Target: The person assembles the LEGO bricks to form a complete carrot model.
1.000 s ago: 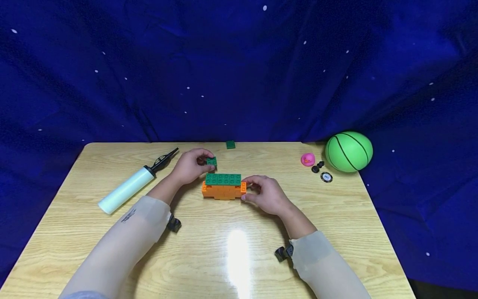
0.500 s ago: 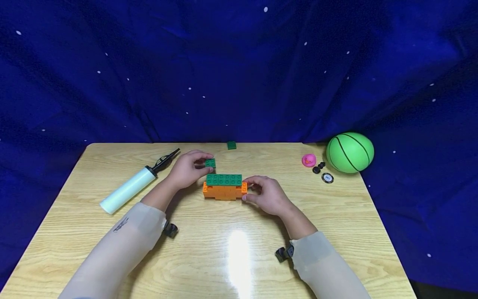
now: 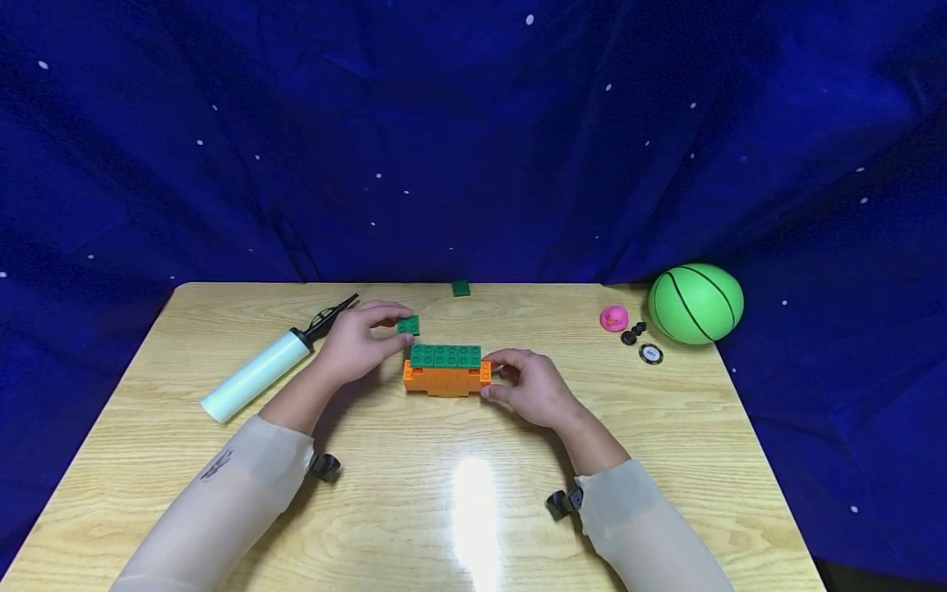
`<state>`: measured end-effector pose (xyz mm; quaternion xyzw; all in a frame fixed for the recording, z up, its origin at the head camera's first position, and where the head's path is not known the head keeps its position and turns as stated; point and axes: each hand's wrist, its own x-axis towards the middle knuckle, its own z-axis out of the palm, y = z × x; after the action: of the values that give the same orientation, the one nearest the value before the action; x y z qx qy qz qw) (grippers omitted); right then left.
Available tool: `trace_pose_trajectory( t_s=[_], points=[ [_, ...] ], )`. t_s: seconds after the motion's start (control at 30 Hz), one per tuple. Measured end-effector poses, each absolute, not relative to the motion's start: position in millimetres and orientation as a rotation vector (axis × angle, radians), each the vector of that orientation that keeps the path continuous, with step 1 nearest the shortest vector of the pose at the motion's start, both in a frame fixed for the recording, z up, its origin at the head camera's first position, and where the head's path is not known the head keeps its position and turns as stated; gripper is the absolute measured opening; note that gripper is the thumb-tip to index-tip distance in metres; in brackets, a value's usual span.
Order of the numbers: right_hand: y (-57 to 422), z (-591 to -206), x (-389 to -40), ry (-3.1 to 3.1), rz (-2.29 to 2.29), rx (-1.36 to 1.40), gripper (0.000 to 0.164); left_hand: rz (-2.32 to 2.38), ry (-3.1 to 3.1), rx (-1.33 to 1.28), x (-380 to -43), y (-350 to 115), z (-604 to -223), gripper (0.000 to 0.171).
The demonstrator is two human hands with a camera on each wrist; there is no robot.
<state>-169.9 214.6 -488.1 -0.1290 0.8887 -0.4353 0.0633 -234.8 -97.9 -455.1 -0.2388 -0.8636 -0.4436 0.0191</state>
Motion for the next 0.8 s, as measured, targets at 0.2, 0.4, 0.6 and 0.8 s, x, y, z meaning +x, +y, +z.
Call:
trace_pose_trajectory(
  t_s=[0.2,0.4,0.6,0.8],
  points=[
    [214,-487,-170,2.691,-1.306,-0.39,0.047,-1.44,-2.63,-0.754,-226,-103,-448,0.033],
    [214,-488,-171,2.692,-1.299,-0.388,0.047,-1.493,-2.578,-0.791,-220,-106,-442,0.032],
    [214,-487,-171,2.684,-1.303,-0.385,0.047,-1.509,-2.551,-0.864,-212,-107,-441,0.032],
    [214,-487,-171,2.682,-1.303,-0.386,0.046,-1.559,-2.573,-0.87,-202,-106,-439,0.032]
  ],
)
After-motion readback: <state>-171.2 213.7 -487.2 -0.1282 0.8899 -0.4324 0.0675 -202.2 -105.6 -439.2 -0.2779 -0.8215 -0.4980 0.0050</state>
